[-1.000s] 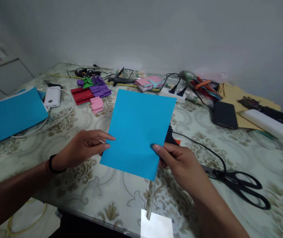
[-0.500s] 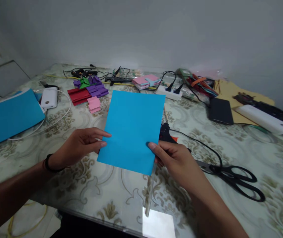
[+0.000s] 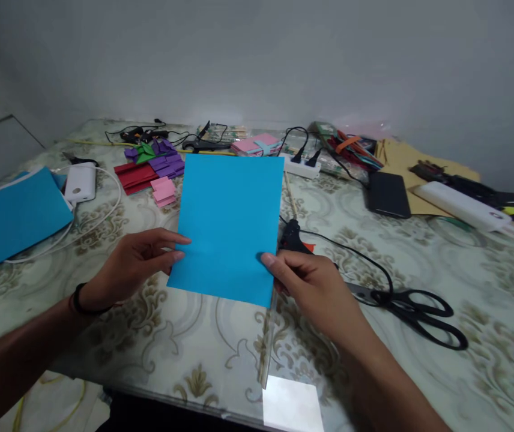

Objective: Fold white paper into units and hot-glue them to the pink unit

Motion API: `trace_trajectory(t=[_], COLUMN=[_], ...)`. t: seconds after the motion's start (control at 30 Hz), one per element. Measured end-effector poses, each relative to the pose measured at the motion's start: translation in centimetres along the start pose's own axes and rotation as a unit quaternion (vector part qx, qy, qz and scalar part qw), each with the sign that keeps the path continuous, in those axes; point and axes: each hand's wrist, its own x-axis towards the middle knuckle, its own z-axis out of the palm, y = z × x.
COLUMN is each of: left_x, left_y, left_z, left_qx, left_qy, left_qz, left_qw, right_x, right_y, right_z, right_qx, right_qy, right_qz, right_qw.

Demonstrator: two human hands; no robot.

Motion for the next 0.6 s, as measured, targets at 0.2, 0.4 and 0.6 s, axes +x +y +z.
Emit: trace_trajectory(t=[0.2,0.4,0.6], left_x=[-0.11,-0.03,0.15], left_y=[0.37,0.66,0.59], left_z=[-0.13,-0.03,-0.29], left_qx=[0.02,0.036,0.036], left_qy=[0.02,0.039,0.05], left_qz=[0.015,0.021,0.021], left_qw=[0.999,0.998,0.998], right_x=[-0.04,-0.16,-0.2], right_y=[-0.42,-0.33,-0.61], right_z=[0.0,0.41,0.64], right_qx=[0.025,-0.034,-0.033], right_qy=[-0.093,-0.051,-0.103], right_qz=[-0.018,-0.014,-0.012], right_qw=[0.995,0.998,0.994])
